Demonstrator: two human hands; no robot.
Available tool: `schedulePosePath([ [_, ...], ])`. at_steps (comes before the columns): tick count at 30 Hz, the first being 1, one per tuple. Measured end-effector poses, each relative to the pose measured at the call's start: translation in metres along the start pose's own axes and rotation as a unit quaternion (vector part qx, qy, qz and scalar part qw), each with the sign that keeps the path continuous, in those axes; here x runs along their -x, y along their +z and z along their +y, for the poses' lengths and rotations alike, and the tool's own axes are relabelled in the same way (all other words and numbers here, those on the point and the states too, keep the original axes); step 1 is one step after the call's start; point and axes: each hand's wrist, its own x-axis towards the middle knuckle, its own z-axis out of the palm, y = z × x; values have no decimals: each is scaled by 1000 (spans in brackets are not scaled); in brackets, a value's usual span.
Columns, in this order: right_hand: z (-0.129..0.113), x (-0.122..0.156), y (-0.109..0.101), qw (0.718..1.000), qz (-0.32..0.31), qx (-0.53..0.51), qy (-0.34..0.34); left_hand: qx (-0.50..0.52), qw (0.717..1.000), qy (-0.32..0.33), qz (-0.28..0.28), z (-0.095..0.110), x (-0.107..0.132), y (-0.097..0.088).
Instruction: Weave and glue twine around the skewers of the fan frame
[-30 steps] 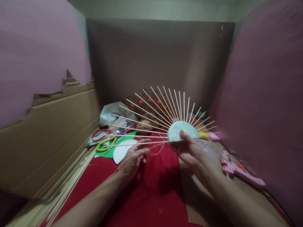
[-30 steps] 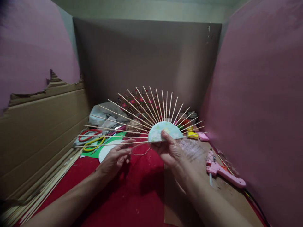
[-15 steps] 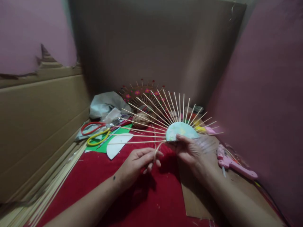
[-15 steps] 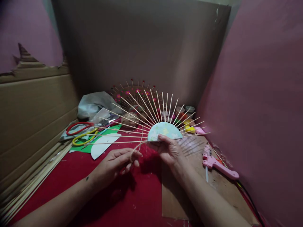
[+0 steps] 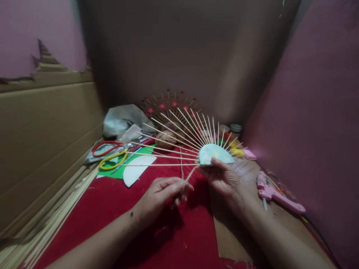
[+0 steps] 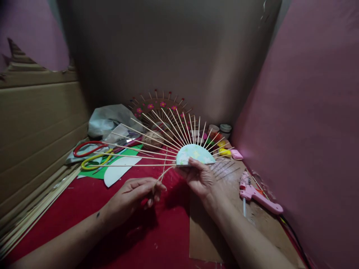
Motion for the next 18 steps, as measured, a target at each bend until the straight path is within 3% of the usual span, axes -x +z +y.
schedulePosePath([
  [8, -1, 2, 0, 999, -5, -31, 30, 77, 994, -43, 58, 1, -4, -1],
  [12, -1, 5, 2, 999, -7, -32, 36, 93, 994, -26, 58, 3, -5, -6],
  [18, -1, 10, 7, 999, 7, -28, 42, 5, 999, -5, 40, 8, 1, -8],
])
